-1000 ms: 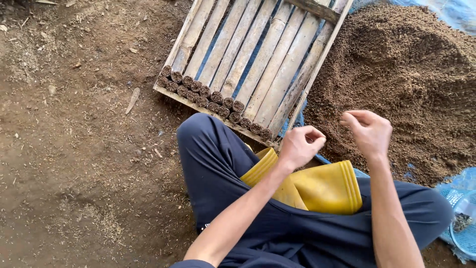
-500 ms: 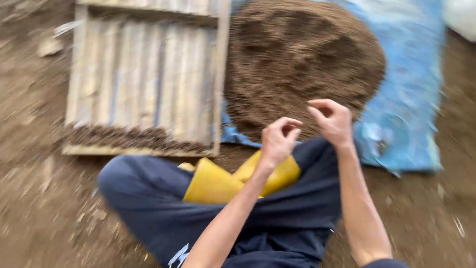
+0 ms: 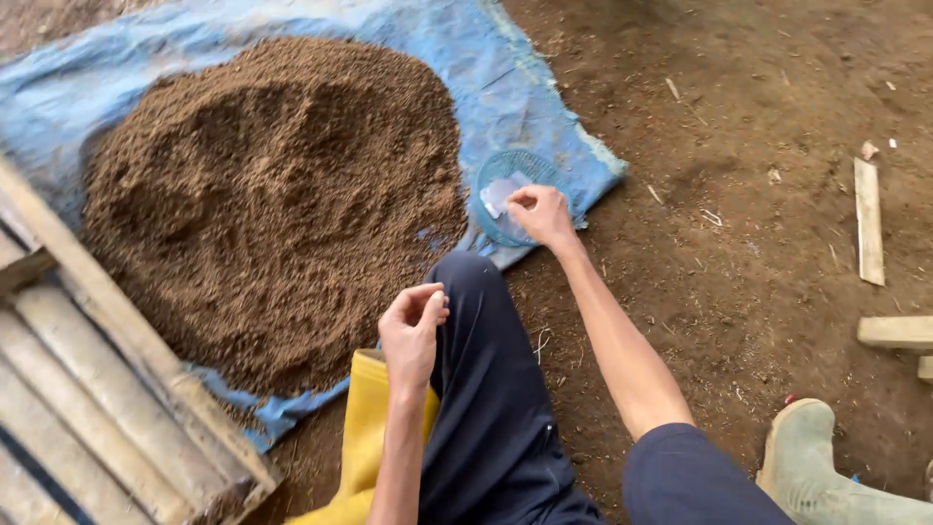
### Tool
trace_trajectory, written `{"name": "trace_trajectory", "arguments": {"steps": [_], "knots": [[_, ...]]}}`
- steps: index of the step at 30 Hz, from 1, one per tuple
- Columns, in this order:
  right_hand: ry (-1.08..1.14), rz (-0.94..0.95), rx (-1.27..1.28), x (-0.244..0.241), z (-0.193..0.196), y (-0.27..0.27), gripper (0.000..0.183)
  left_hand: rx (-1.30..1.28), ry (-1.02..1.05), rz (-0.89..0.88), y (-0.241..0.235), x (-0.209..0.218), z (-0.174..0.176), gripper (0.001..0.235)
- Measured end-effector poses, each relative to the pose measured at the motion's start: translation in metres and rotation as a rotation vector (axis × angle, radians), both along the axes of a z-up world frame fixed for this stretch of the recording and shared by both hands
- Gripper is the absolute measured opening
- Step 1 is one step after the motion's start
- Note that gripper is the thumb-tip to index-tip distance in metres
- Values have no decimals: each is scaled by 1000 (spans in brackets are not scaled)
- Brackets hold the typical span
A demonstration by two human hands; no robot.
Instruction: The person sits on the ground and uses their hands to roll a small amount of brown granular material into cylindrical shapes. They place the finished rolls onto a wooden slatted tray. The person repeats this process, taking material from a pile on a blue tarp.
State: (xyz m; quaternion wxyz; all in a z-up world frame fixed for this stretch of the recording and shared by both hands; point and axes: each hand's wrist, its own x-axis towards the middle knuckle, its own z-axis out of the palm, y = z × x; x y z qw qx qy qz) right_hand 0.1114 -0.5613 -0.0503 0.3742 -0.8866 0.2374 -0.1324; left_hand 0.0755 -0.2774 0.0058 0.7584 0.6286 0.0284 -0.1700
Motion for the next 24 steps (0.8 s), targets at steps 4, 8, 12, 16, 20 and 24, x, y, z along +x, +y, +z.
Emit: {"name": "trace_trajectory", "arguments": {"steps": [4,8,12,16,20,24], "knots": [[182,-20,-50,5,-35,-20,20,9,23,-49,-25,4,12,15],[315,-15,-51,18,-46,-25,29,98,-65,-19,-51,3,32,14],[646,-33,-250,22,-30,-16,47,201,-64,-26,-62,2,34,13],[748,-42,-283,23,-63,-25,58,254,-40,-49,-66,2,36,13],[615,16,-249,18,-74,-29,33,266,-40,-68,-66,3,37,14],[474,-100,-130,19,-94,-47,16,176,-34,-89,-61,6,40,15]]}}
